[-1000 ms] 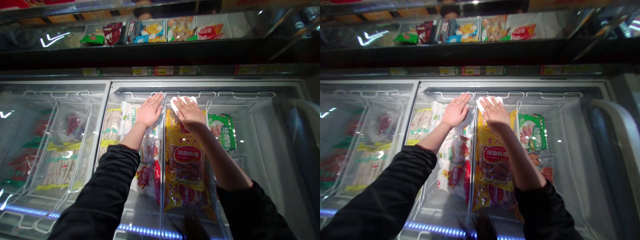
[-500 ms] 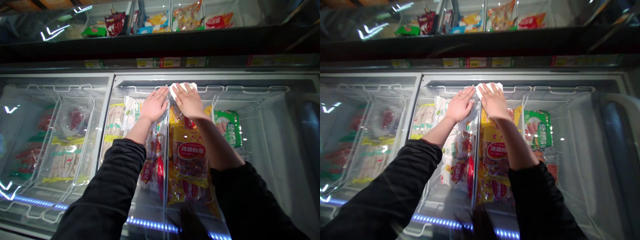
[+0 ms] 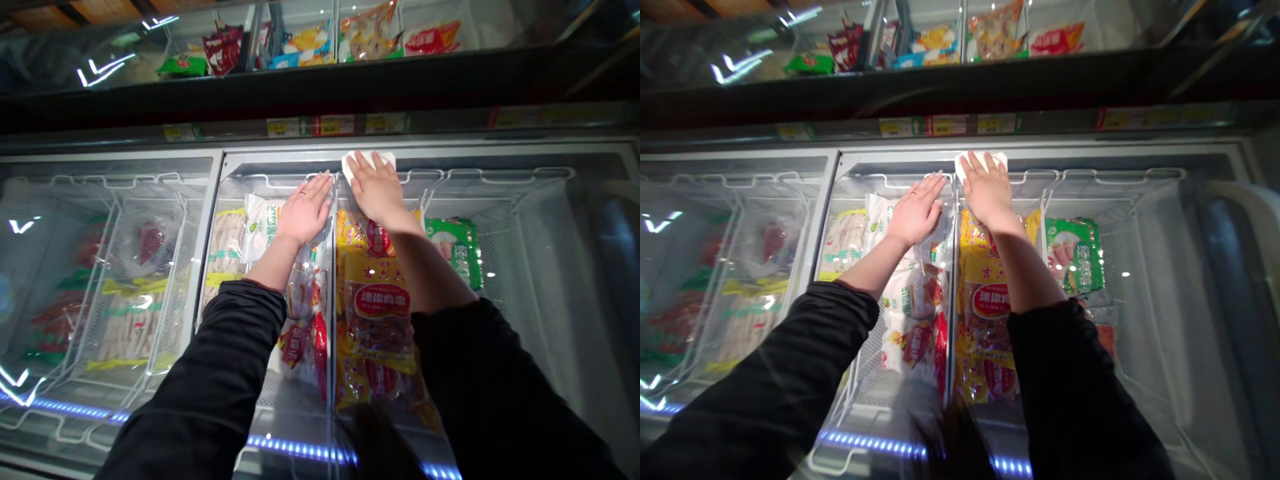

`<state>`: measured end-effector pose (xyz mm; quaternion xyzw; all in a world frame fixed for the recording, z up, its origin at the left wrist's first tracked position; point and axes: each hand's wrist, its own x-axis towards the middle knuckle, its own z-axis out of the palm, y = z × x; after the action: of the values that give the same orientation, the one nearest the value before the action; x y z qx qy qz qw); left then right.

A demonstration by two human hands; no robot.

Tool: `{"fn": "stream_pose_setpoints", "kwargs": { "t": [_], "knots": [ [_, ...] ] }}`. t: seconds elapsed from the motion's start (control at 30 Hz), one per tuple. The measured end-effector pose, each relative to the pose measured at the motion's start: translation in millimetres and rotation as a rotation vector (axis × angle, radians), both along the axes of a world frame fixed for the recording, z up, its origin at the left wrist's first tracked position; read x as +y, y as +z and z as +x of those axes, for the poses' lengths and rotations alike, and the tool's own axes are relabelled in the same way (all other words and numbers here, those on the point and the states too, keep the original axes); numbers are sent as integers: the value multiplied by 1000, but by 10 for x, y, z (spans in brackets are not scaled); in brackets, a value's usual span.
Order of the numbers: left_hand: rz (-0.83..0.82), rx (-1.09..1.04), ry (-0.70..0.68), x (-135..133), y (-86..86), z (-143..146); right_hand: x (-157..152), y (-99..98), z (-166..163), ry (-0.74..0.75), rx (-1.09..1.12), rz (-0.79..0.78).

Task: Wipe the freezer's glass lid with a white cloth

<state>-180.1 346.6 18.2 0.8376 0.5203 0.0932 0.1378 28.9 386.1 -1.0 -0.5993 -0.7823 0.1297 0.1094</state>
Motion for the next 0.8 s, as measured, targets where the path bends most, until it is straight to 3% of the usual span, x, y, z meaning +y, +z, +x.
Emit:
{"fn": "stream_pose_setpoints", "kwargs": {
  "t": [0.1, 0.23, 0.37, 0.5, 0.63, 0.8],
  "knots": [
    [2, -13, -1, -3, -16, -13, -159, 44, -21, 109, -24, -2],
    [27, -23, 63, -17, -40, -22, -391, 103, 220, 164, -40, -13],
    [48, 7, 154, -40, -47, -14, -327, 105, 285, 27, -53, 22],
    [56, 4, 168, -50, -52, -6, -126, 115, -76, -115, -90, 6],
    [70, 3, 173, -54, -57, -8, -158, 151, -357, 4, -64, -10],
    [92, -17, 234, -59, -73, -21, -484, 86, -150, 111, -56, -20]
  ]
}}
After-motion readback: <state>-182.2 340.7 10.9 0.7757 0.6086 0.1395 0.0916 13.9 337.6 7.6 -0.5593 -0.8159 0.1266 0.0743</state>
